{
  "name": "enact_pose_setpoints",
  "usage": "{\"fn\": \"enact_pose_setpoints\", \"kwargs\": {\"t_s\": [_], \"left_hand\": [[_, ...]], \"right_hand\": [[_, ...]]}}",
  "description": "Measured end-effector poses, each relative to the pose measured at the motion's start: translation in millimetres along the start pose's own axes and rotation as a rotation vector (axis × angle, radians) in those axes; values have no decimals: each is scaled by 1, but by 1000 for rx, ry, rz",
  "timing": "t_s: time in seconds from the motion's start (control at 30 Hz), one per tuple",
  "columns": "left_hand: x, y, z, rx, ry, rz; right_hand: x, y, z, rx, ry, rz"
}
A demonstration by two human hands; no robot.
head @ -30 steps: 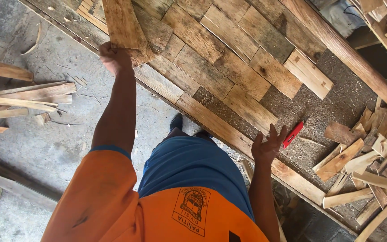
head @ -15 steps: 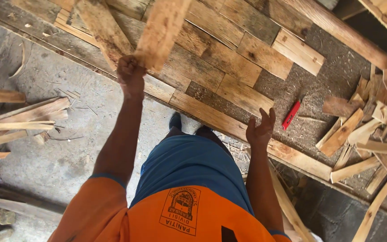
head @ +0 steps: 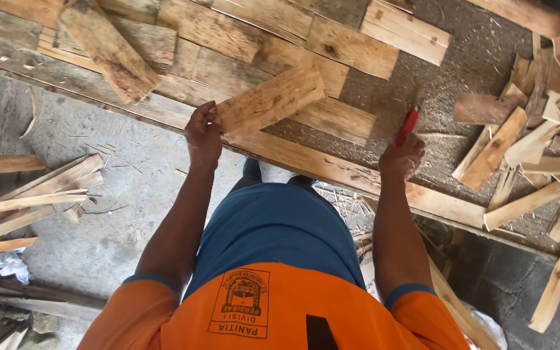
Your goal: Arranging and trimming wooden slats to create a pattern on a floor-level surface.
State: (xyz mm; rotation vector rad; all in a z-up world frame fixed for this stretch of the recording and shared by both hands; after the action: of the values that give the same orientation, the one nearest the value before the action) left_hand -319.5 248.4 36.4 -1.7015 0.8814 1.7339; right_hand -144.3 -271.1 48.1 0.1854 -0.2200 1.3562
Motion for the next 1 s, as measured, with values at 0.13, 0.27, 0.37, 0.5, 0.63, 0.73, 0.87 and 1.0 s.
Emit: {"fn": "enact_pose_setpoints", "kwargs": {"t_s": [0.13,0.27,0.37,0.5,0.63,0.73,0.87,1.0], "left_hand": [[-1,14,-33,31,-10,26],[-6,20,-68,17,13,78],[7,23,-92,35,-3,72],[11,28,-127,115,-18,26],[5,29,-164,159,-136,47],[6,25,-194,204,-93,31],[7,23,-231,278,-149,30],[11,20,-259,265,-127,28]], "right_hand": [[-22,-14,2,-5,-57,-2],[-41,-29,7,62,-70,-84],[-72,-44,5,100,-17,-163],[-138,-66,-10,132,112,-314],[-153,-64,16,3,193,-256],[-118,-55,35,-138,246,-40],[-77,-33,-11,387,-719,-62],[-13,-6,-7,621,-1293,-380]]}}
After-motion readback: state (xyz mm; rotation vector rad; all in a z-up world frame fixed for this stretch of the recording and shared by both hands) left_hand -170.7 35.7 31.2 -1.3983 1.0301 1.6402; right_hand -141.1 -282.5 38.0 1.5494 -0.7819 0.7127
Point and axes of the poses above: each hand's wrist, its own y-axis away from the middle knuckle, its own z-axis out of the back of the hand, x = y × z, the point moved 8 cm from there along -y, towards the middle knuckle, and after that the axes turned 5 degrees about -z, right-handed, at the moved point
